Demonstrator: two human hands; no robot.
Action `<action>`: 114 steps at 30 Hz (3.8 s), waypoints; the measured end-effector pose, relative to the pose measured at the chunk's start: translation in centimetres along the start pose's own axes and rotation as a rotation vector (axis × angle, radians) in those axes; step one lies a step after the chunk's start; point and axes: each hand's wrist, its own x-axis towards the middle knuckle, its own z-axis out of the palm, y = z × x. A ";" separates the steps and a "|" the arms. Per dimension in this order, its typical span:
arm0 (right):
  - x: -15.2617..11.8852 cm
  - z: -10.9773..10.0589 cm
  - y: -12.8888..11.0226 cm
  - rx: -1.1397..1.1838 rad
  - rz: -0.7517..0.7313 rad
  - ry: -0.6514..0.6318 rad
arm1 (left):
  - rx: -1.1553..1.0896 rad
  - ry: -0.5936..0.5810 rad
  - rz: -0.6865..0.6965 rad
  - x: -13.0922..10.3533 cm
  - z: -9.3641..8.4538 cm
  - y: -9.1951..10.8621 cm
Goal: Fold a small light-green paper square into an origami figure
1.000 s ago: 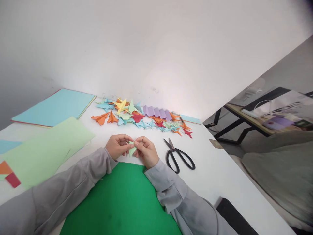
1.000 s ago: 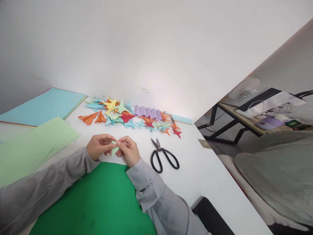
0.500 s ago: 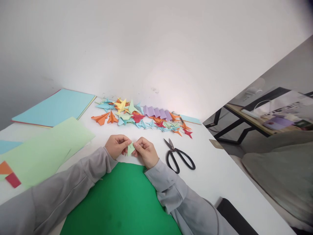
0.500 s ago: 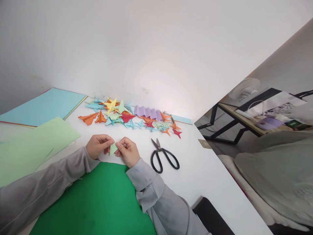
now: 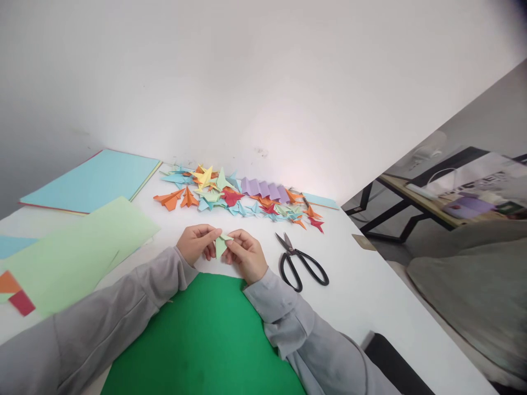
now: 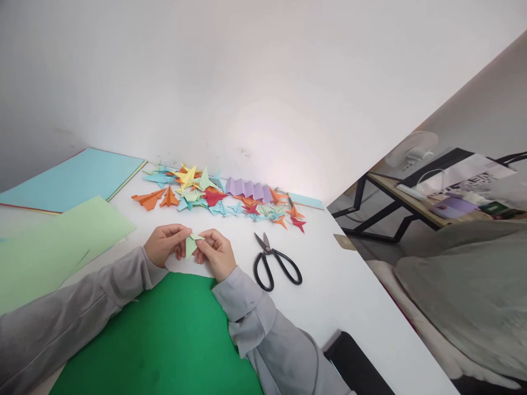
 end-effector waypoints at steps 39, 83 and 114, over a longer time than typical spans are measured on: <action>0.1 0.0 -0.1 0.082 -0.016 0.003 | 0.001 -0.044 0.042 -0.2 -0.3 -0.1; 0.5 0.1 0.1 0.114 0.029 0.151 | 0.144 -0.035 0.132 -1.0 0.4 -0.2; 0.0 0.4 -0.2 -0.047 -0.079 0.195 | -0.049 0.045 0.109 -0.2 0.4 0.1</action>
